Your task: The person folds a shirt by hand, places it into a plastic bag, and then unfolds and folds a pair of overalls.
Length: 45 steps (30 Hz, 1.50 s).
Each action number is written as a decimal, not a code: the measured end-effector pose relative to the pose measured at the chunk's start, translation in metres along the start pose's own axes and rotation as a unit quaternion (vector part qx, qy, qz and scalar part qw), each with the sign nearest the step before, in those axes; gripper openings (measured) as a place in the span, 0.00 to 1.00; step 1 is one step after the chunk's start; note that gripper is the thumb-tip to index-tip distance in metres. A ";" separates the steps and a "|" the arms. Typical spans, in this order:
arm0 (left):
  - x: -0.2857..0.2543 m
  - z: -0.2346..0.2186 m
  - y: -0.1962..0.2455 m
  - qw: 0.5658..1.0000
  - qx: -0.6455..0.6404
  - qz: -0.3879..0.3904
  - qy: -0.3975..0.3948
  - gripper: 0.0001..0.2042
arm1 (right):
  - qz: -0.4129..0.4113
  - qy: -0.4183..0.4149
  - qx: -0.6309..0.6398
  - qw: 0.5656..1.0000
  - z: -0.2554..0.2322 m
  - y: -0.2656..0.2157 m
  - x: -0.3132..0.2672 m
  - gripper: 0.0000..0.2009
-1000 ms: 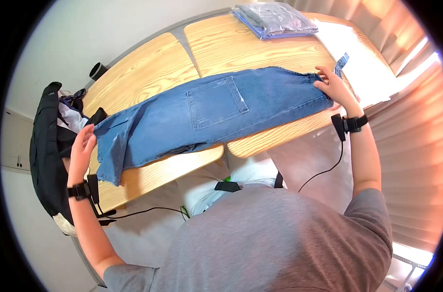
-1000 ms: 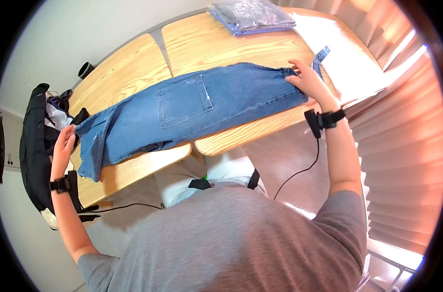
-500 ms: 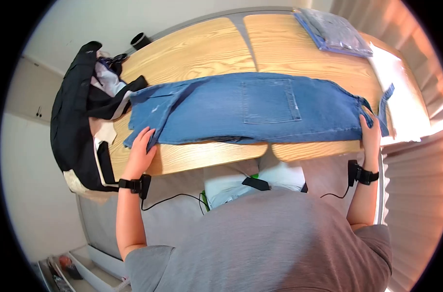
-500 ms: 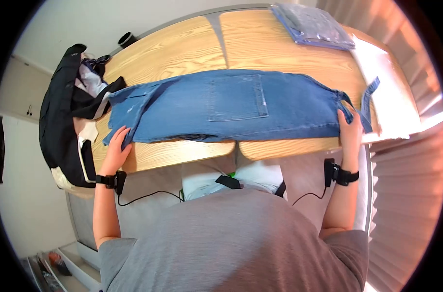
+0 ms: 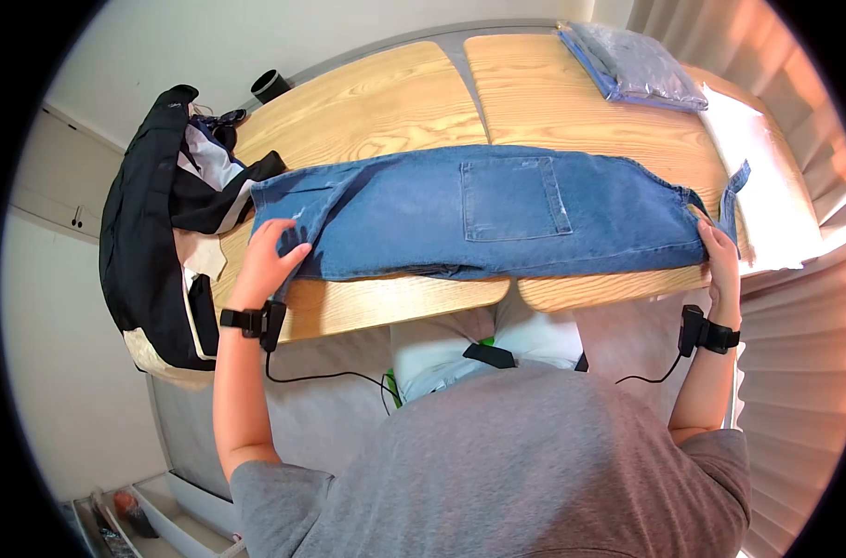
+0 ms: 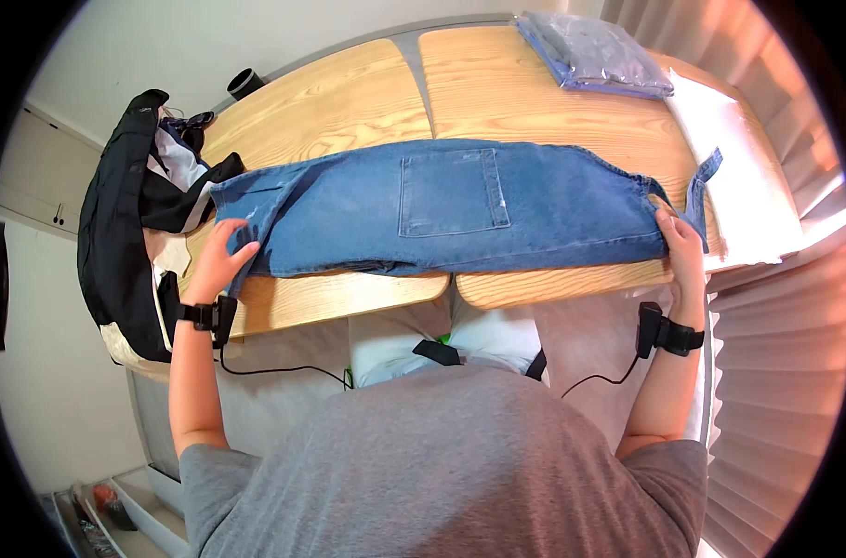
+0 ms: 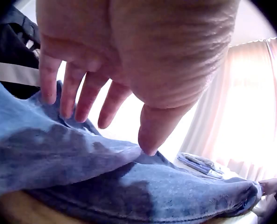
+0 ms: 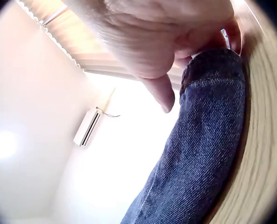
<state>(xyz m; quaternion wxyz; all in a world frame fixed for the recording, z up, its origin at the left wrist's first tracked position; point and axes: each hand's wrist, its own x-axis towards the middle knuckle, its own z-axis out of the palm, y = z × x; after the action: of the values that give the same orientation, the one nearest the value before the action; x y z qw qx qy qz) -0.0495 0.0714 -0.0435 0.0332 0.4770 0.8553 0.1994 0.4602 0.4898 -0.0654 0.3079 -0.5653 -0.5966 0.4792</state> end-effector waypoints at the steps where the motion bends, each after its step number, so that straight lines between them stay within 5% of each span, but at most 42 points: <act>1: 0.010 0.002 0.005 0.999 0.007 0.035 0.011 0.20 | -0.019 -0.021 -0.020 0.999 -0.001 0.006 0.006 0.18; 7: 0.055 0.031 0.004 0.997 0.056 0.054 -0.018 0.18 | -0.040 -0.045 0.000 0.998 0.003 0.004 0.004 0.14; 9: 0.066 0.029 -0.007 0.998 0.061 0.025 0.006 0.14 | -0.107 -0.031 0.036 0.993 0.008 0.012 0.011 0.13; 11: 0.074 0.019 -0.014 0.987 0.019 0.102 0.121 0.12 | -0.101 -0.023 0.039 0.994 0.008 0.020 0.026 0.14; 13: 0.068 -0.007 -0.001 0.969 0.018 0.126 0.212 0.13 | -0.166 -0.054 0.231 0.957 0.014 0.018 0.033 0.14; 17: 0.000 -0.051 0.025 0.943 -0.097 0.164 0.273 0.15 | -0.236 -0.102 0.377 0.890 0.003 0.027 0.036 0.11; 19: -0.049 -0.060 0.029 0.960 -0.110 0.097 0.240 0.14 | -0.164 -0.072 0.390 0.903 -0.015 0.049 0.046 0.09; 21: -0.094 -0.064 0.015 0.975 -0.182 0.068 0.111 0.14 | -0.199 -0.191 0.374 0.886 -0.013 0.033 0.016 0.06; 25: -0.149 -0.047 0.032 0.968 -0.226 -0.105 -0.034 0.15 | -0.144 -0.189 0.207 0.949 -0.036 0.059 0.035 0.06; 29: -0.145 -0.024 0.054 0.976 -0.175 -0.068 -0.112 0.20 | -0.172 -0.184 0.126 0.960 -0.038 0.064 0.033 0.05; 31: -0.127 -0.020 0.079 0.973 -0.184 -0.026 -0.133 0.28 | -0.223 -0.149 -0.013 0.963 -0.043 0.063 0.027 0.08; 32: -0.117 -0.018 0.090 0.968 -0.197 0.003 -0.158 0.33 | -0.298 -0.147 -0.146 0.932 -0.057 0.078 0.044 0.10; 33: -0.106 -0.012 0.101 0.965 -0.207 0.019 -0.162 0.33 | -0.333 -0.145 -0.115 0.925 -0.049 0.061 0.024 0.11; 35: -0.088 0.003 0.120 0.967 -0.202 0.042 -0.150 0.34 | -0.188 -0.149 0.060 0.969 -0.048 0.048 -0.006 0.11; 37: -0.073 0.016 0.131 0.958 -0.213 0.086 -0.170 0.35 | -0.057 -0.182 0.079 0.979 -0.083 0.057 -0.014 0.11; 39: -0.063 0.027 0.139 0.958 -0.193 0.115 -0.176 0.32 | 0.093 -0.050 0.121 0.987 -0.108 0.063 -0.023 0.10; 43: -0.049 0.053 0.143 0.951 -0.199 0.131 -0.197 0.27 | -0.107 0.202 -0.038 0.973 -0.124 0.069 -0.028 0.05; 45: -0.044 0.060 0.149 0.948 -0.205 0.126 -0.209 0.28 | -0.214 0.143 -0.135 0.957 -0.099 0.045 -0.032 0.05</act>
<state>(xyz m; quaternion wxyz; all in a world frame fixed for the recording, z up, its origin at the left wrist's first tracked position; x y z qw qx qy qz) 0.1089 0.1231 -0.0485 0.2831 0.5948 0.7026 0.2691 0.5732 0.4767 -0.0665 0.4062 -0.5234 -0.7124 0.2314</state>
